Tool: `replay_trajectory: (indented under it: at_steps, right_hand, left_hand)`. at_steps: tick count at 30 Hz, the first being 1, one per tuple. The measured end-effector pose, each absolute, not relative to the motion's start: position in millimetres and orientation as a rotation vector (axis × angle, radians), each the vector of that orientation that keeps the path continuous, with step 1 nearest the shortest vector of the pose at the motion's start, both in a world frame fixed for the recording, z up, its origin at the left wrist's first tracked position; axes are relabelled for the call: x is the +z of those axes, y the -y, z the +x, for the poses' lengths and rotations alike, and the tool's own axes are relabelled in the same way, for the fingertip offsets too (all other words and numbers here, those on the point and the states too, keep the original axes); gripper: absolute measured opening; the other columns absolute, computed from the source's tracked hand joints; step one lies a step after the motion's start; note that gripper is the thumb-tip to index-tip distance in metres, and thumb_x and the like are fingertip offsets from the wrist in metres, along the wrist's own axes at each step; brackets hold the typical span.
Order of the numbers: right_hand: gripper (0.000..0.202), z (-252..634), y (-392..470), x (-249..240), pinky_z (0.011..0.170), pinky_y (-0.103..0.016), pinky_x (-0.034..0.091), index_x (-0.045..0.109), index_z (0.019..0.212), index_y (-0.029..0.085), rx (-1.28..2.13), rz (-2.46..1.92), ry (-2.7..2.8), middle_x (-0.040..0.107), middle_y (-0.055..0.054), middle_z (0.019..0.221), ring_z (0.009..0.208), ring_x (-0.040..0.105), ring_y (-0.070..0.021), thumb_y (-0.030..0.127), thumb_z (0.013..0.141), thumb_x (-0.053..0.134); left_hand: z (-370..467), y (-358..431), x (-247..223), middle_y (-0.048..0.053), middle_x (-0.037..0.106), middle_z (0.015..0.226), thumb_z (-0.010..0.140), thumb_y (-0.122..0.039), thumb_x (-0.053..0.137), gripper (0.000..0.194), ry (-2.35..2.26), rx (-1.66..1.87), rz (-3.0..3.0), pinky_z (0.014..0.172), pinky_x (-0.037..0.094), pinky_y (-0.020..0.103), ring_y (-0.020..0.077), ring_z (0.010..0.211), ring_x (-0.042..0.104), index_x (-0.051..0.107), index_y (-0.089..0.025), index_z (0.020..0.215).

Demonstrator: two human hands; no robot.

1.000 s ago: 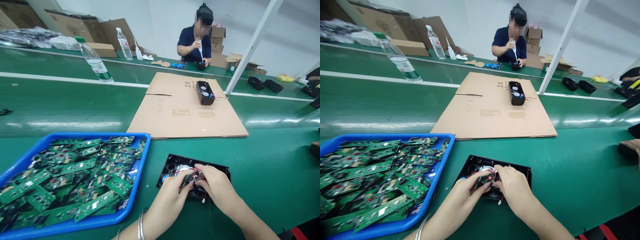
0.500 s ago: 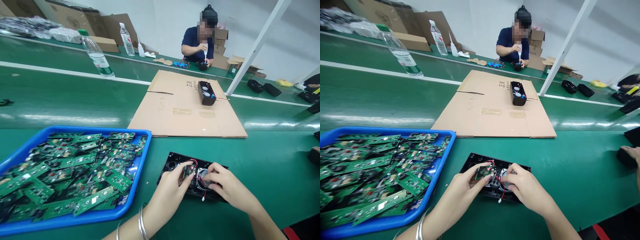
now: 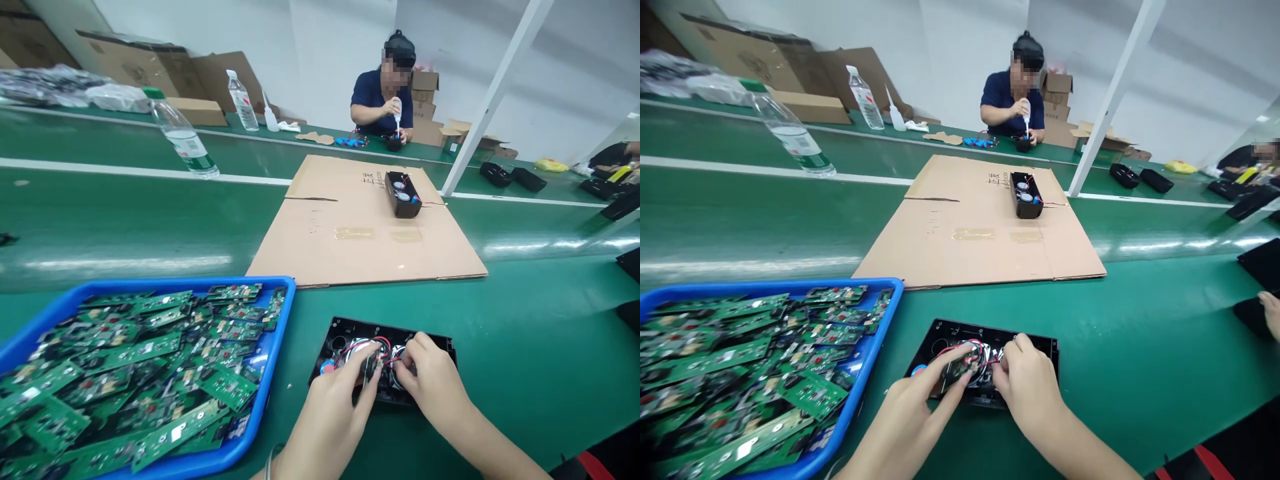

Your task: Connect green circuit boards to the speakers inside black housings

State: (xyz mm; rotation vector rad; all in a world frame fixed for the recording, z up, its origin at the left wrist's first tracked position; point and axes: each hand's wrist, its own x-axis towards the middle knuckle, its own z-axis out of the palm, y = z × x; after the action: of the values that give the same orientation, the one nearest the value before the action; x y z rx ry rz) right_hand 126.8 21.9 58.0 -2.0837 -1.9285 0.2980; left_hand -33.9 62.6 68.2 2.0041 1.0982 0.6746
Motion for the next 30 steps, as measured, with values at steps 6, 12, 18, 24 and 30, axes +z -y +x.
replay_trajectory:
  at_steps: [6, 12, 18, 24, 30]
  right_hand:
    - [0.010, 134, -31, 71, 0.051, -0.019, 0.039, 0.059, 0.069, 0.017, 1.004, -1.741, 1.600, 0.051, 0.001, 0.079, 0.055, 0.047, -0.0069, 0.010, 0.073, 0.053]
    - [0.018, 139, -36, 68, 0.044, -0.020, 0.038, 0.057, 0.077, 0.016, 1.166, -1.644, 1.293, 0.054, 0.001, 0.065, 0.047, 0.046, -0.0086, 0.030, 0.083, 0.047]
    - [0.024, 121, -29, 68, 0.057, -0.024, 0.044, 0.059, 0.079, 0.016, 0.492, -1.858, 2.011, 0.055, -0.003, 0.076, 0.063, 0.054, -0.0130, 0.012, 0.089, 0.037]
    - [0.015, 120, -31, 68, 0.057, -0.025, 0.046, 0.060, 0.082, 0.016, 0.308, -1.890, 2.330, 0.058, -0.003, 0.078, 0.070, 0.058, -0.0157, 0.009, 0.086, 0.047]
    - [0.013, 121, -30, 63, 0.054, -0.024, 0.046, 0.060, 0.082, 0.017, 0.187, -1.857, 2.385, 0.059, -0.002, 0.078, 0.070, 0.059, -0.0155, 0.007, 0.083, 0.050]
  left_hand:
    - [-38, -61, 60, 0.005, 0.074, 0.095, 0.087, -0.020, 0.036, 0.032, -1.076, 0.561, 2.236, 0.067, 0.056, 0.033, 0.0251, 0.079, 0.070, 0.056, -0.020, 0.112]
    - [-36, -64, 64, 0.003, 0.074, 0.095, 0.085, -0.022, 0.039, 0.030, -1.107, 0.584, 2.130, 0.068, 0.056, 0.032, 0.0230, 0.078, 0.070, 0.059, -0.024, 0.107]
    - [-31, -66, 65, 0.005, 0.072, 0.099, 0.086, -0.028, 0.041, 0.029, -1.142, 0.670, 1.964, 0.077, 0.055, 0.031, 0.0225, 0.088, 0.069, 0.061, -0.021, 0.106]
    - [-31, -66, 67, 0.004, 0.073, 0.091, 0.084, -0.024, 0.042, 0.026, -1.051, 0.688, 1.906, 0.076, 0.055, 0.029, 0.0212, 0.085, 0.069, 0.063, -0.024, 0.100]
    - [-30, -67, 69, 0.004, 0.072, 0.097, 0.084, -0.020, 0.041, 0.028, -1.024, 0.674, 1.899, 0.077, 0.054, 0.029, 0.0208, 0.086, 0.068, 0.062, -0.023, 0.103]
